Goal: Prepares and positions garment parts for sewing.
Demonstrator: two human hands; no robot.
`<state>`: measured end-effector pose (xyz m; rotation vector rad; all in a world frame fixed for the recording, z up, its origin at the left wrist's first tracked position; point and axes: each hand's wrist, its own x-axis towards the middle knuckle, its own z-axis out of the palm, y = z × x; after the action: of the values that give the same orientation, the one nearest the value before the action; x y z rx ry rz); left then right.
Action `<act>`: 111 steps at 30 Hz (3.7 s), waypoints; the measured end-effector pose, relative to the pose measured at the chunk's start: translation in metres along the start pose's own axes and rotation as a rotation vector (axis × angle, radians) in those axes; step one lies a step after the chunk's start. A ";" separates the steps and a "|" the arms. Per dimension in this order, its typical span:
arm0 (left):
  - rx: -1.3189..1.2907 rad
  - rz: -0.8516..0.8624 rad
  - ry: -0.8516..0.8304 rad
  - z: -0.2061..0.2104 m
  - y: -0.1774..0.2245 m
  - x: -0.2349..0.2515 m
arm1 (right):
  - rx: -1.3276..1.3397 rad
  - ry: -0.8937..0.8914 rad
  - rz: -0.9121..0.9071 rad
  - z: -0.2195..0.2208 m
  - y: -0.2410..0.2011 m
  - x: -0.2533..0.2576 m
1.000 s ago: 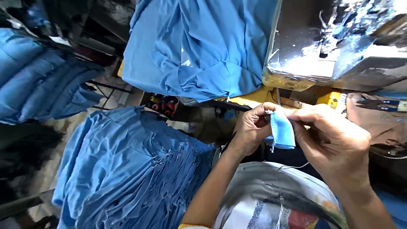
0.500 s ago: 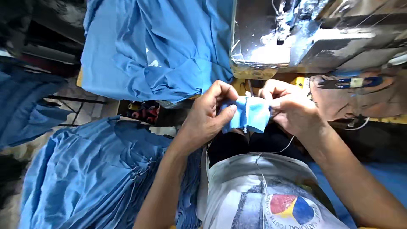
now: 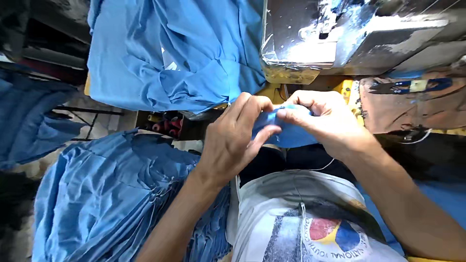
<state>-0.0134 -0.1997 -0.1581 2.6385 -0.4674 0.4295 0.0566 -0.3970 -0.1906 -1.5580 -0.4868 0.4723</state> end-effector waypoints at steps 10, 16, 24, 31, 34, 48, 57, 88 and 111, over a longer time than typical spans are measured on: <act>-0.246 0.134 0.002 -0.002 -0.021 -0.007 | 0.028 -0.111 0.035 -0.003 -0.001 -0.003; -0.657 -0.278 0.050 0.011 -0.013 -0.006 | 0.043 -0.080 -0.007 0.001 0.006 -0.003; -0.649 -0.451 -0.004 0.014 -0.010 -0.003 | -0.165 -0.029 -0.098 0.002 0.010 -0.004; -0.608 -0.547 -0.031 0.011 -0.016 -0.006 | -0.644 -0.122 -0.221 -0.007 0.013 -0.006; -0.681 -0.569 -0.025 0.011 -0.017 -0.009 | -0.493 -0.121 -0.282 -0.001 0.016 0.001; -0.208 -0.380 0.194 -0.064 -0.050 -0.032 | -0.266 -0.120 -0.362 0.061 -0.021 0.060; -0.039 -0.266 -0.270 -0.038 -0.197 0.000 | -0.616 -0.106 -0.274 0.109 0.031 0.165; -0.015 -0.315 0.088 -0.096 -0.058 0.000 | -0.441 0.150 -0.689 0.063 -0.016 0.076; 0.187 -0.076 0.099 -0.065 -0.083 -0.009 | -0.494 0.163 -0.546 0.080 0.002 0.076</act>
<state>-0.0043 -0.0971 -0.1343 2.7868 -0.3082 0.6023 0.0736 -0.2878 -0.1960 -1.8183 -0.9144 -0.2127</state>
